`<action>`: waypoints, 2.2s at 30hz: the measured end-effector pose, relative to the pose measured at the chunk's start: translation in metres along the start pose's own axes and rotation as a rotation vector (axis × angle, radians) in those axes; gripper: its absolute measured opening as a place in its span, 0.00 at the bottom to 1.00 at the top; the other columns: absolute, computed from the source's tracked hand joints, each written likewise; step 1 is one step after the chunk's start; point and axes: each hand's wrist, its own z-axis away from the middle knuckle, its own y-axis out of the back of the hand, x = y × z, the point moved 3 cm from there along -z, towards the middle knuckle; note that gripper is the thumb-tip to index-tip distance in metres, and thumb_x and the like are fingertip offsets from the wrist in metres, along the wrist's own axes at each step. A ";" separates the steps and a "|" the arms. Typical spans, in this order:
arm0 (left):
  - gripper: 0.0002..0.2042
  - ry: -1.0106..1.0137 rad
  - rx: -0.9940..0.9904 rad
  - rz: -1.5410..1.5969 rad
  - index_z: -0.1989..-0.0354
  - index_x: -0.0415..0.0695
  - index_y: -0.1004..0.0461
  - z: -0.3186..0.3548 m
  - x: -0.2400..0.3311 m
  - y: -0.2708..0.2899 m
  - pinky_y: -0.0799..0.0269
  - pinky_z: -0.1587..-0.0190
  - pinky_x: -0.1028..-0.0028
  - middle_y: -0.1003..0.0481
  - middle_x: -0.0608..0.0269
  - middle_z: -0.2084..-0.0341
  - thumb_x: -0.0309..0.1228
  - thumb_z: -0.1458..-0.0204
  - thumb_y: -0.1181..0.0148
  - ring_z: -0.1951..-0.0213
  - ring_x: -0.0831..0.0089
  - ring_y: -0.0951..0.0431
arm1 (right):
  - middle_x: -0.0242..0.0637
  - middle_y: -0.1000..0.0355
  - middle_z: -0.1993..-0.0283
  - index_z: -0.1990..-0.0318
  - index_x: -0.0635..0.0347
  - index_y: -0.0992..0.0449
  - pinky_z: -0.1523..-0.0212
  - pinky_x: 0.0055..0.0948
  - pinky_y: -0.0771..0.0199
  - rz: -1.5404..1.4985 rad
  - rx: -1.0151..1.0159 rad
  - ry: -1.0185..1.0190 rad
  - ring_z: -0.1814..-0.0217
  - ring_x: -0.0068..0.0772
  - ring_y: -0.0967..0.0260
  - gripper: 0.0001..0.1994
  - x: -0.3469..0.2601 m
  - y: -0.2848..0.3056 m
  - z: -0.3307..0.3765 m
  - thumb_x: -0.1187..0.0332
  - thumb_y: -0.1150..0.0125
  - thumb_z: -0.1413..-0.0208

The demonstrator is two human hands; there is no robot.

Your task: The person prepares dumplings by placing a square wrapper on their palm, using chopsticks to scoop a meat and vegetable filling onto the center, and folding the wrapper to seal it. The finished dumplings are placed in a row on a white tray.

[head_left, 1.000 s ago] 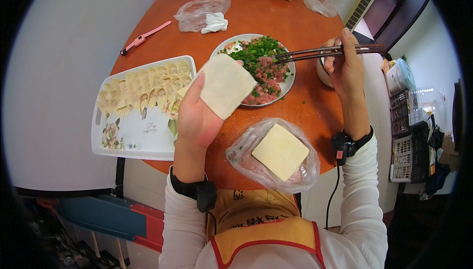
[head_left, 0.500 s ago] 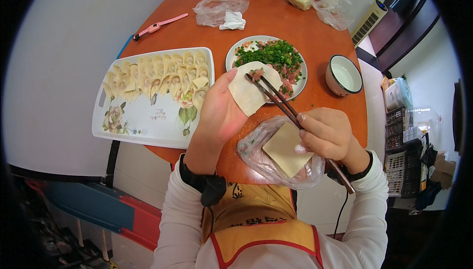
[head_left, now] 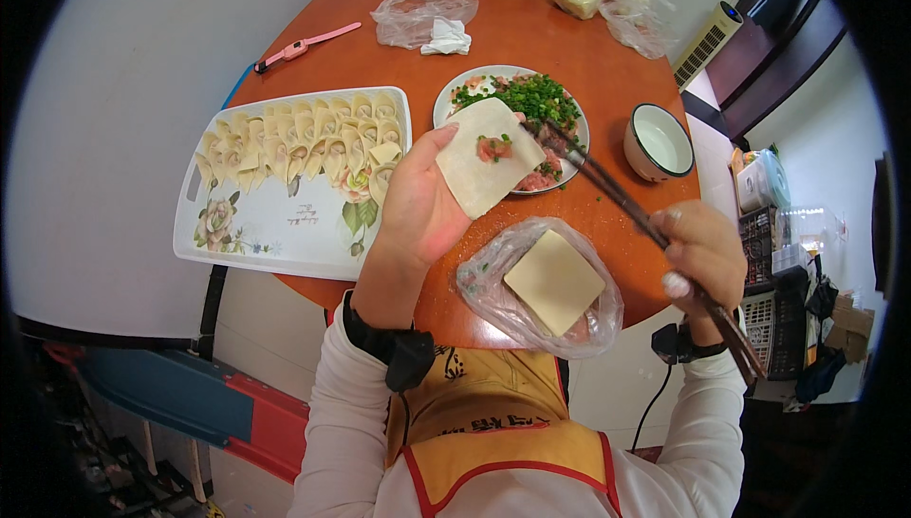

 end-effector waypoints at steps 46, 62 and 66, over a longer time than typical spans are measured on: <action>0.16 0.277 -0.098 -0.098 0.46 0.39 0.38 -0.003 -0.044 -0.002 0.36 0.74 0.81 0.29 0.60 0.65 0.34 0.39 0.55 0.70 0.78 0.32 | 0.41 0.27 0.73 0.69 0.58 0.28 0.69 0.41 0.31 0.807 -0.943 -0.750 0.68 0.45 0.28 0.07 0.150 0.040 0.071 0.64 0.43 0.48; 0.13 0.093 -0.002 -0.271 0.52 0.40 0.32 -0.003 -0.042 -0.001 0.38 0.75 0.85 0.29 0.65 0.69 0.34 0.42 0.47 0.72 0.83 0.32 | 0.43 0.34 0.74 0.69 0.60 0.34 0.73 0.37 0.35 0.283 -0.242 -0.576 0.72 0.46 0.34 0.08 0.051 -0.001 0.004 0.68 0.41 0.48; 0.13 0.086 -0.016 -0.241 0.53 0.40 0.32 -0.003 -0.040 0.001 0.38 0.75 0.85 0.29 0.66 0.70 0.34 0.42 0.47 0.72 0.83 0.33 | 0.41 0.34 0.75 0.68 0.60 0.34 0.75 0.38 0.36 0.272 -0.195 -0.507 0.74 0.45 0.34 0.08 0.050 -0.022 -0.004 0.69 0.41 0.48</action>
